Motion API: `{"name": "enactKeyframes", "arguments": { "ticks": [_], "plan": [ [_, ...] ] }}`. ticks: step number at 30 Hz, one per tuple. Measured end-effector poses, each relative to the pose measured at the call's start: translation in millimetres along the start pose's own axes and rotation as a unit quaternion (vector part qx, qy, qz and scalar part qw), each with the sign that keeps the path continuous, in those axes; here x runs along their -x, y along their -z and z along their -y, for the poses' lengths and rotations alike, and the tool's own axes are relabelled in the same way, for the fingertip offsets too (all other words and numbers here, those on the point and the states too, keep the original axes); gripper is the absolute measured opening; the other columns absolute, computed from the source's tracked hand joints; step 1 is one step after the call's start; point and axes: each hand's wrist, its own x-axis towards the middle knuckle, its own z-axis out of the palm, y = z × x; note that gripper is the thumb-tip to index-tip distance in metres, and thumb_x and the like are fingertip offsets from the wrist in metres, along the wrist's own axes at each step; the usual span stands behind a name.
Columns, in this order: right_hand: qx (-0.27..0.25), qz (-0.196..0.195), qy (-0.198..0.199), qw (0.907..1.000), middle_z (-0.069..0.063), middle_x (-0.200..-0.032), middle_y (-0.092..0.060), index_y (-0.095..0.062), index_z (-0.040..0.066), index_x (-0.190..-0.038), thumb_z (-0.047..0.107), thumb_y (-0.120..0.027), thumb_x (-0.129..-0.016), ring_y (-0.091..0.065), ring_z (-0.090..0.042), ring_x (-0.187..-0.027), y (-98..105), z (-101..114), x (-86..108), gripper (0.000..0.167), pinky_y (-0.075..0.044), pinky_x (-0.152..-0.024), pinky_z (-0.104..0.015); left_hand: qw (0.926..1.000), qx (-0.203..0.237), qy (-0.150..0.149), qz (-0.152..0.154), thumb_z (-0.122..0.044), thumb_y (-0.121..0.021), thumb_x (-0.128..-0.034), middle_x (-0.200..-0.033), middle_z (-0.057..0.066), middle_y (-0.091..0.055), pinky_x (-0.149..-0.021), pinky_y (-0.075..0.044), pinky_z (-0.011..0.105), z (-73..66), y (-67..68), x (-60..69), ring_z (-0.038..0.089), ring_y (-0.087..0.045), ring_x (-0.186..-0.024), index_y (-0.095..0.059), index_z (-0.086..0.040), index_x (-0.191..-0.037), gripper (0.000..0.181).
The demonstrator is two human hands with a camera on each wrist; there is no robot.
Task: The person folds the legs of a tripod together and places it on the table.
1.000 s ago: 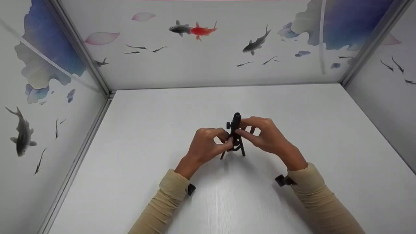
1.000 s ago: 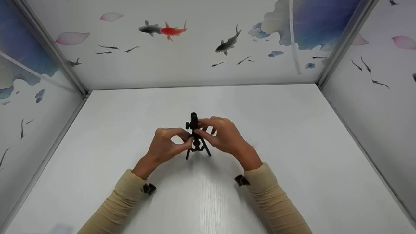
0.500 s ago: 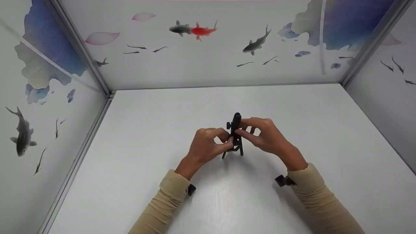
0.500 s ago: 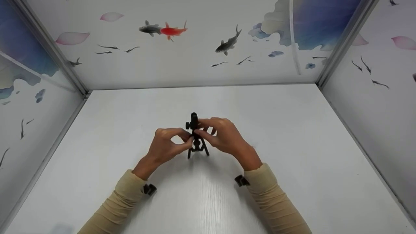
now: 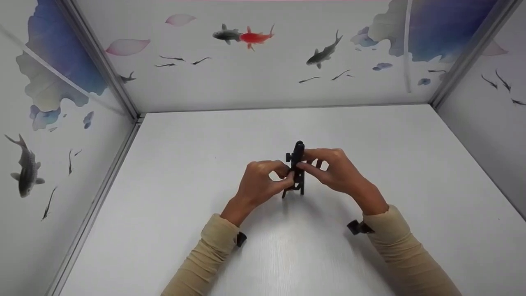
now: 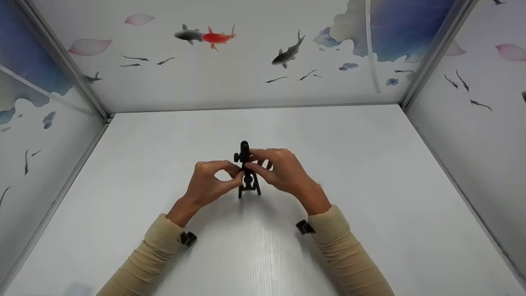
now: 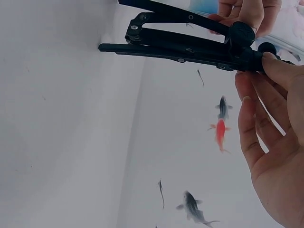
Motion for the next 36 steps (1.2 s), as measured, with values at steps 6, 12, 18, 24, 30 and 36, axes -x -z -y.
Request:
{"name": "enactKeyframes", "arguments": {
  "ticks": [6,12,18,24,30,36],
  "plan": [
    [-0.005,0.002,0.002,1.0,0.007,-0.106,-0.083,-0.081,0.019,-0.124,0.011,-0.081,-0.098,-0.074,-0.009,-0.084,0.1,1.5,-0.2,0.027,-0.058,-0.068,-0.026,0.9969,0.065,0.017,0.041,-0.013,-0.078,-0.0969,-0.083,-0.005,-0.083,-0.076,-0.063,0.029,6.5,5.4,-2.1,0.002,-0.077,-0.076,-0.083,-0.011,-0.095,0.006],
    [-0.004,0.006,-0.005,1.0,0.007,-0.11,-0.083,-0.08,0.02,-0.127,0.012,-0.081,-0.099,-0.074,-0.009,-0.086,0.7,-0.2,2.0,0.029,-0.058,-0.069,-0.025,0.9885,0.11,0.036,0.097,-0.022,-0.079,-0.1009,-0.091,-0.004,-0.084,-0.082,-0.065,0.035,12.3,12.5,-3.1,0.003,-0.079,-0.084,-0.083,-0.013,-0.102,0.01],
    [0.002,0.038,-0.053,0.9979,0.005,-0.12,-0.082,-0.072,0.02,-0.137,0.017,-0.072,-0.106,-0.075,-0.011,-0.088,13.2,-1.3,4.7,0.031,-0.058,-0.072,-0.026,0.9774,0.117,0.074,0.16,-0.027,-0.08,-0.1007,-0.099,-0.004,-0.085,-0.086,-0.064,0.029,15.2,17.9,-3.0,0.003,-0.079,-0.089,-0.083,-0.015,-0.108,0.015],
    [0.023,0.15,-0.118,0.9813,0.009,-0.112,-0.082,-0.079,0.02,-0.12,0.011,-0.063,-0.106,-0.074,-0.011,-0.092,22.8,-4.2,9.7,0.023,-0.06,-0.075,-0.038,0.9669,0.114,0.094,0.208,-0.021,-0.082,-0.0988,-0.104,-0.002,-0.085,-0.088,-0.063,0.029,17.7,21.2,-1.7,0.007,-0.079,-0.093,-0.083,-0.013,-0.11,0.014],
    [-0.012,0.253,-0.152,0.9554,0.006,-0.117,-0.083,-0.082,0.022,-0.122,0.016,-0.072,-0.102,-0.076,-0.012,-0.098,5.8,-12.2,16.2,0.023,-0.063,-0.087,-0.045,0.9583,0.122,0.098,0.239,-0.011,-0.082,-0.0976,-0.106,0.0,-0.085,-0.091,-0.064,0.035,21.6,20.7,0.8,0.012,-0.08,-0.096,-0.084,-0.008,-0.111,0.014],
    [0.0,0.246,-0.142,0.9588,0.004,-0.111,-0.084,-0.083,0.017,-0.121,0.017,-0.074,-0.104,-0.076,-0.008,-0.094,-5.2,-12.0,19.4,0.019,-0.062,-0.082,-0.033,0.958,0.114,0.097,0.245,-0.01,-0.082,-0.0975,-0.106,0.0,-0.085,-0.092,-0.063,0.031,20.3,16.7,0.3,0.01,-0.081,-0.098,-0.084,-0.008,-0.113,0.016]
  ]
}}
